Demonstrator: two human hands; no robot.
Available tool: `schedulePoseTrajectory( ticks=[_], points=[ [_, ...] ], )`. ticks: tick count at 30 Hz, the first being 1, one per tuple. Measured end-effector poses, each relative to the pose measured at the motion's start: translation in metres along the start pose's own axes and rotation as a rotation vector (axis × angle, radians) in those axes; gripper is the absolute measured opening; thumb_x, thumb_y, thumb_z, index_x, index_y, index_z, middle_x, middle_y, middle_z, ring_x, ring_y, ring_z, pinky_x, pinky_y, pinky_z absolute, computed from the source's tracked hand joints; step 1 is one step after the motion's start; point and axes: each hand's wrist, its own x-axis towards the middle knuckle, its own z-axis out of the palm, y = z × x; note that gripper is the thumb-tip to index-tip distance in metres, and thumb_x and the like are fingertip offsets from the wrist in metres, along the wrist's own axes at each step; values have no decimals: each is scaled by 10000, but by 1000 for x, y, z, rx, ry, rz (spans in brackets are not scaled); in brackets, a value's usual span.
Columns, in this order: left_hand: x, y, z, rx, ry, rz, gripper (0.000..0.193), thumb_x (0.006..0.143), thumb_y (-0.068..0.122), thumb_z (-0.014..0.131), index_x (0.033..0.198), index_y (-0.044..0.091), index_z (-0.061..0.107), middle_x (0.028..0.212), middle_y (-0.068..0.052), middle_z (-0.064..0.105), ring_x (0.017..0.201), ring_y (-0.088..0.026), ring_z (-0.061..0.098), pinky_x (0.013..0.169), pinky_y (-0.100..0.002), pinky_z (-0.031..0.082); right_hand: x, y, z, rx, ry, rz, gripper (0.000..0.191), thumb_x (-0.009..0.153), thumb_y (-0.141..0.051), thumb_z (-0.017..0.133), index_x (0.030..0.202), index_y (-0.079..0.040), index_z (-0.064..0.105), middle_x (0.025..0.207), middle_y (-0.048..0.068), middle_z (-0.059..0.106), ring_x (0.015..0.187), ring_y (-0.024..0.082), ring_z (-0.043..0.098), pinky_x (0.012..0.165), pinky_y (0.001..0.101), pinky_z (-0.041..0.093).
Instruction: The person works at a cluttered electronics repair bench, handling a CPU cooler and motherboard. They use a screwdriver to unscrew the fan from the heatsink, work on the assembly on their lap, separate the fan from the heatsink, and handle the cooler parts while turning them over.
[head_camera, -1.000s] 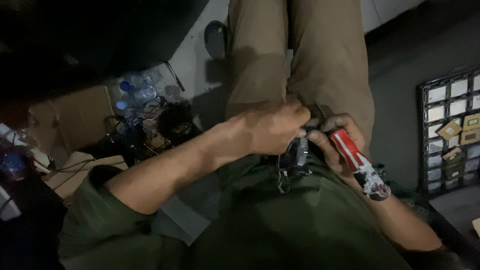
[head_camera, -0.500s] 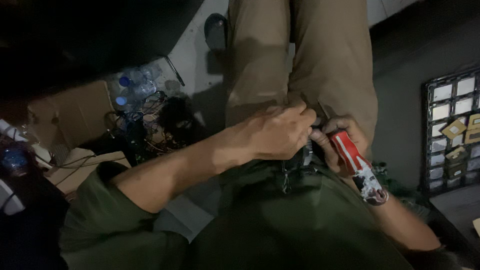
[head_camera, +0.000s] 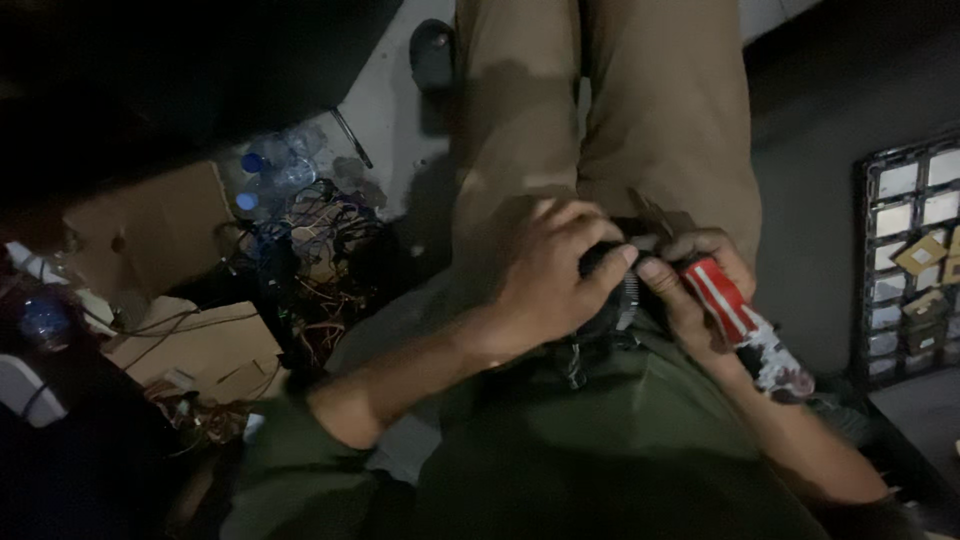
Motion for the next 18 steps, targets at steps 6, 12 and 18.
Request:
schedulePoseTrajectory(
  ticks=[6,12,18],
  points=[
    [7,-2,39,-89,-51,7,260,1070,240,525,1064,21,666,952,-152,646,872,-281,636,815,-405,502,8,-9,-35,135,34,-100,418,1054,-360,723,1258,-7,632,1206,123,694,1061,204,689,978,348,567],
    [15,-5,30,-454,-214,-305,278,985,263,603,1057,17,708,798,-119,701,758,-210,680,704,-364,520,7,0,-44,437,12,18,241,1077,-225,732,1113,-23,606,927,129,693,826,218,712,763,371,597],
    [22,-9,33,-414,-197,-175,256,962,239,612,1022,8,708,912,-136,748,831,-211,736,735,-326,557,-1,9,-43,331,55,45,296,1114,-228,732,1087,30,589,913,158,677,803,229,671,732,381,574]
  ],
)
